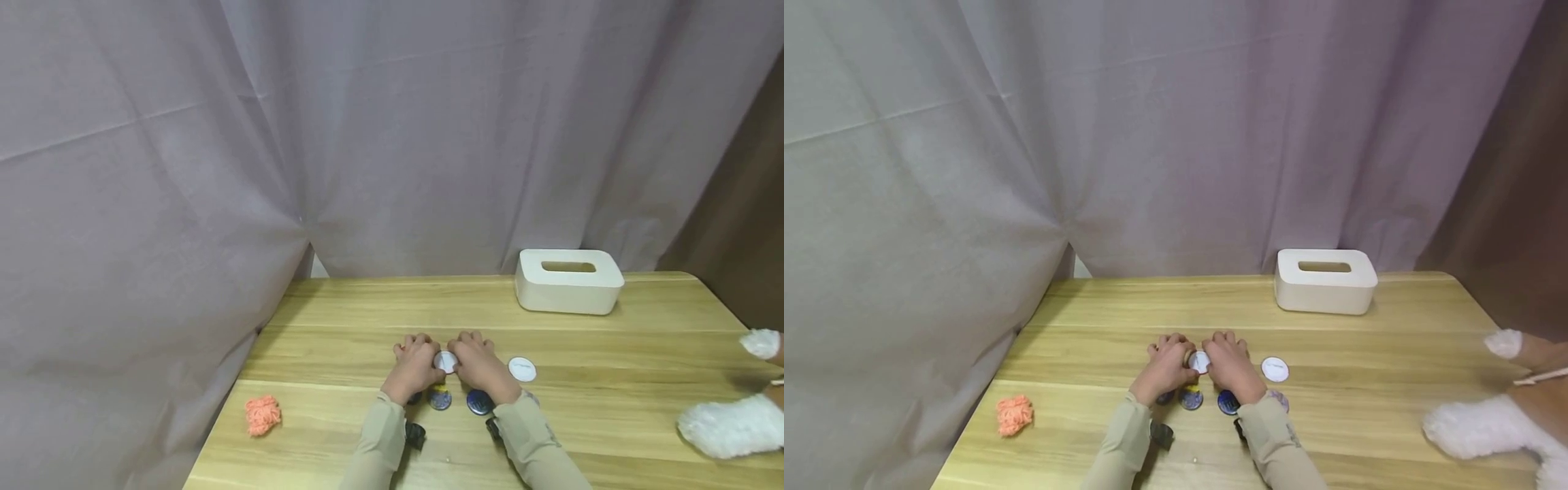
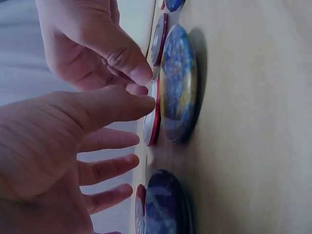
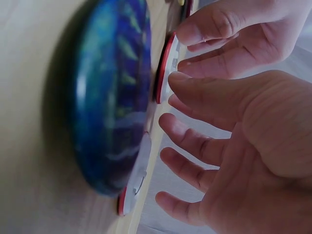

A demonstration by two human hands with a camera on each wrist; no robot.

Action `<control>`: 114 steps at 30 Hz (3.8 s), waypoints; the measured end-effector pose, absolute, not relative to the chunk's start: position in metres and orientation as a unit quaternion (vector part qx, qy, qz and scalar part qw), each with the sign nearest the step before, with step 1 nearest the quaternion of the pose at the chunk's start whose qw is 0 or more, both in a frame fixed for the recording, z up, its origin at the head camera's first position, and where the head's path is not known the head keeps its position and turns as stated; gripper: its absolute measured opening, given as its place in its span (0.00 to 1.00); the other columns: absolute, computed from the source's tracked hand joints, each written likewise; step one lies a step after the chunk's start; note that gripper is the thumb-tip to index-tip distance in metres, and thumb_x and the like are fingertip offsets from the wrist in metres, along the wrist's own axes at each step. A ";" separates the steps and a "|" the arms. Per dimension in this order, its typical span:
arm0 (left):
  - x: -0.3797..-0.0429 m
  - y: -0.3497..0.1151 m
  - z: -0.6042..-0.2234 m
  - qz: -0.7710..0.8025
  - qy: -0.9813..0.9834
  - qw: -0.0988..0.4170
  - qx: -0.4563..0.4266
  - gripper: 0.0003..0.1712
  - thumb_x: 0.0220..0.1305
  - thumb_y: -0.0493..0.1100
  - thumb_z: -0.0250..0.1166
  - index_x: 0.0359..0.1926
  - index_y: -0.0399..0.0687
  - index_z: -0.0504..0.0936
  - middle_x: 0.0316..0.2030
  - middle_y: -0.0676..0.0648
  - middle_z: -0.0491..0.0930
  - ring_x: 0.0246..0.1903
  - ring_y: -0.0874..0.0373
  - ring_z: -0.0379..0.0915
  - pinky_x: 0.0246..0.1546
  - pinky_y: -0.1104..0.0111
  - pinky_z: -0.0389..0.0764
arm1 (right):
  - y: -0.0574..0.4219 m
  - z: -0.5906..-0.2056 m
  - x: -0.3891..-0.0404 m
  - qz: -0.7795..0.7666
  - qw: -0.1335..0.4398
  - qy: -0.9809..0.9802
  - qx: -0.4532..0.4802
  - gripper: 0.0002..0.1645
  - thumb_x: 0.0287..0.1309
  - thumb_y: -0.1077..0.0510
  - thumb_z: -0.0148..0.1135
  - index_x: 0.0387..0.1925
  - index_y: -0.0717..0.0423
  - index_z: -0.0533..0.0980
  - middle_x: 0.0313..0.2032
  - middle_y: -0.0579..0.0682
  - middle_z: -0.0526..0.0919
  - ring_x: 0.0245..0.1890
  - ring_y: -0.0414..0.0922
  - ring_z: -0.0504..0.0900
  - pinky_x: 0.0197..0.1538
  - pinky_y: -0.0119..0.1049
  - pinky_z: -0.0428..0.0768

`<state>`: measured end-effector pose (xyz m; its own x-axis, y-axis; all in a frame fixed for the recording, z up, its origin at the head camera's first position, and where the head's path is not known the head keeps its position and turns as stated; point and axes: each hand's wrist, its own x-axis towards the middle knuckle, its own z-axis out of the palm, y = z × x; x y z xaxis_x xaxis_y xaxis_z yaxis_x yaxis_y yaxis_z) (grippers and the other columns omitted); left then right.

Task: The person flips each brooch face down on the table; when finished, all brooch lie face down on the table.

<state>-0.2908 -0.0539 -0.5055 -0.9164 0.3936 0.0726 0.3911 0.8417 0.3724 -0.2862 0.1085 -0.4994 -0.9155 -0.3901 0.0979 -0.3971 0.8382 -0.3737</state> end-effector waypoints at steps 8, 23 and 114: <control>-0.298 -0.056 -0.501 0.193 0.960 -0.008 0.200 0.09 0.50 0.44 0.75 0.31 0.50 0.82 0.56 0.42 0.78 0.55 0.41 0.67 0.50 0.41 0.63 | 0.111 -0.492 -0.292 0.189 0.021 -0.960 0.205 0.12 0.55 0.66 0.69 0.43 0.61 0.79 0.40 0.56 0.76 0.47 0.60 0.71 0.49 0.64 0.69; -0.292 -0.065 -0.499 0.197 0.964 -0.008 0.176 0.28 0.54 0.45 0.73 0.56 0.42 0.83 0.57 0.41 0.78 0.59 0.40 0.66 0.53 0.39 0.63 | 0.103 -0.491 -0.290 0.187 0.037 -0.958 0.213 0.19 0.56 0.64 0.69 0.50 0.64 0.78 0.43 0.58 0.79 0.51 0.62 0.73 0.50 0.66 0.69; -0.298 -0.129 -0.518 0.247 0.952 -0.052 0.171 0.09 0.48 0.34 0.77 0.28 0.52 0.88 0.32 0.55 0.88 0.38 0.53 0.80 0.45 0.50 0.65 | 0.049 -0.504 -0.301 0.261 0.040 -0.924 0.277 0.14 0.37 0.73 0.71 0.22 0.53 0.79 0.24 0.43 0.79 0.30 0.44 0.70 0.43 0.51 0.65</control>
